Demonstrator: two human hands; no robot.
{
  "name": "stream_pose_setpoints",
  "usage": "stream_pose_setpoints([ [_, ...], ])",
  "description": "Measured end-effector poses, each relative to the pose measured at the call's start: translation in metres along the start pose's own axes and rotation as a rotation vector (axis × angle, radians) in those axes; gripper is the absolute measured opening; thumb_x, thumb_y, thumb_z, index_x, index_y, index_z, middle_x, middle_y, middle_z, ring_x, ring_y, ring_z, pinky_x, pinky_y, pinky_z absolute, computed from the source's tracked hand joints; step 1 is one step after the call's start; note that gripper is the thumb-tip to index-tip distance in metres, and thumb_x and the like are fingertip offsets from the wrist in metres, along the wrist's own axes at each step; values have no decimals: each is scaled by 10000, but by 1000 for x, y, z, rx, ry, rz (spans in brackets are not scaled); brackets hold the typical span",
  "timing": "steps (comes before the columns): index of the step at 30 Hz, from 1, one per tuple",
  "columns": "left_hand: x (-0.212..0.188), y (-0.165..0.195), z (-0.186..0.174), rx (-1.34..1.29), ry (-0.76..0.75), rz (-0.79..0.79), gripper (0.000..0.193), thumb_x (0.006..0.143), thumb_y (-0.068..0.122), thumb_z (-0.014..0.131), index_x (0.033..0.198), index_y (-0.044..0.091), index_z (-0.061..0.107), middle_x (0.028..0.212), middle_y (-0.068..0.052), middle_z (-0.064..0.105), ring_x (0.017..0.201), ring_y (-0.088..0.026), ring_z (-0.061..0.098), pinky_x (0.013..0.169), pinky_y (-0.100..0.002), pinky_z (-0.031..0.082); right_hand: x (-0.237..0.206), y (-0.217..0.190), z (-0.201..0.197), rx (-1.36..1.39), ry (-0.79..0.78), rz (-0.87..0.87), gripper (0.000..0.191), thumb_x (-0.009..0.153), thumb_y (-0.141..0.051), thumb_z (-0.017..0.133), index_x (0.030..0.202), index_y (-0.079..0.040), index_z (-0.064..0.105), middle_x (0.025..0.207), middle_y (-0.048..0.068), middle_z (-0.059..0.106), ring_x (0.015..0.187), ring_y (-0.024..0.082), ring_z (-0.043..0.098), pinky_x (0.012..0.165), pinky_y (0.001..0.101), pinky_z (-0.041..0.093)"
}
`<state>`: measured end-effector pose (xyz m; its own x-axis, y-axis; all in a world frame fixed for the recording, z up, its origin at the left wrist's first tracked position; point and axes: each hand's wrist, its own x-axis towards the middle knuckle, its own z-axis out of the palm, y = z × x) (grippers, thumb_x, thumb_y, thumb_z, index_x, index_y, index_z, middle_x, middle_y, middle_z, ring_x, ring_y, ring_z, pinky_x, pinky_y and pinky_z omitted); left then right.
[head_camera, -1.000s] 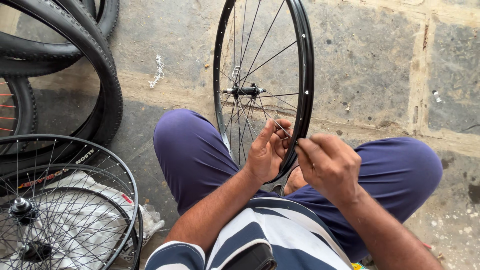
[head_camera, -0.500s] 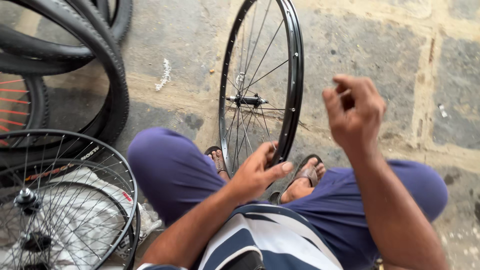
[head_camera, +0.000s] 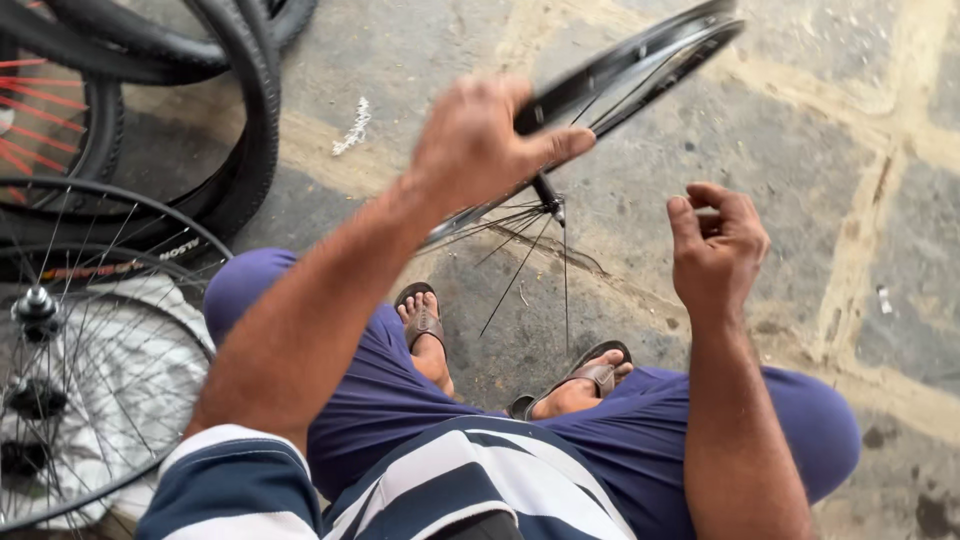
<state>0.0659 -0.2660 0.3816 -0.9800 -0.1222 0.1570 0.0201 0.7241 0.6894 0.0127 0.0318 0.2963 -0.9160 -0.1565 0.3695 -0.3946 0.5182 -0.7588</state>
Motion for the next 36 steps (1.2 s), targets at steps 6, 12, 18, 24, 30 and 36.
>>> stream_pose_setpoints([
  [6,57,-9,11,173,214,270,371,848,453,872,842,98,764,631,-25,692,518,-143,646,484,-355,524,-5,38,3,-58,-45,-8,188,988,-118,748,1149,-22,738,1042,109,716,805,171,684,706,312,557],
  [12,89,-19,37,139,177,374,342,864,433,889,850,111,778,673,-25,729,561,-155,677,532,-361,548,-38,76,42,-413,-347,-245,461,844,29,657,1293,-73,668,1258,173,646,1047,294,647,903,402,568],
  [18,116,-21,54,181,259,511,365,837,446,883,957,109,807,684,-17,744,554,-122,676,537,-306,569,-57,79,94,-539,-364,-706,485,845,-51,654,1316,-165,627,1418,193,562,1294,349,547,1072,482,449],
  [24,121,-12,57,233,175,468,386,867,488,856,964,117,810,664,5,729,551,-118,665,525,-308,557,-42,95,119,-380,-301,-426,332,1004,-64,641,1329,-119,601,1465,179,543,1381,329,504,1158,463,427],
  [30,123,0,50,277,201,564,531,874,629,819,1001,114,787,751,-30,739,699,-185,695,616,-354,557,-16,127,128,-53,-403,-42,683,788,13,598,1465,3,512,1474,242,525,1388,381,461,1165,461,354],
  [36,80,-4,93,353,622,1039,248,1047,282,641,1220,128,554,1178,-106,591,1097,-267,602,929,-455,580,-7,169,158,83,-508,44,525,818,-90,741,1314,-7,593,1283,210,668,1202,342,620,1008,424,483],
])
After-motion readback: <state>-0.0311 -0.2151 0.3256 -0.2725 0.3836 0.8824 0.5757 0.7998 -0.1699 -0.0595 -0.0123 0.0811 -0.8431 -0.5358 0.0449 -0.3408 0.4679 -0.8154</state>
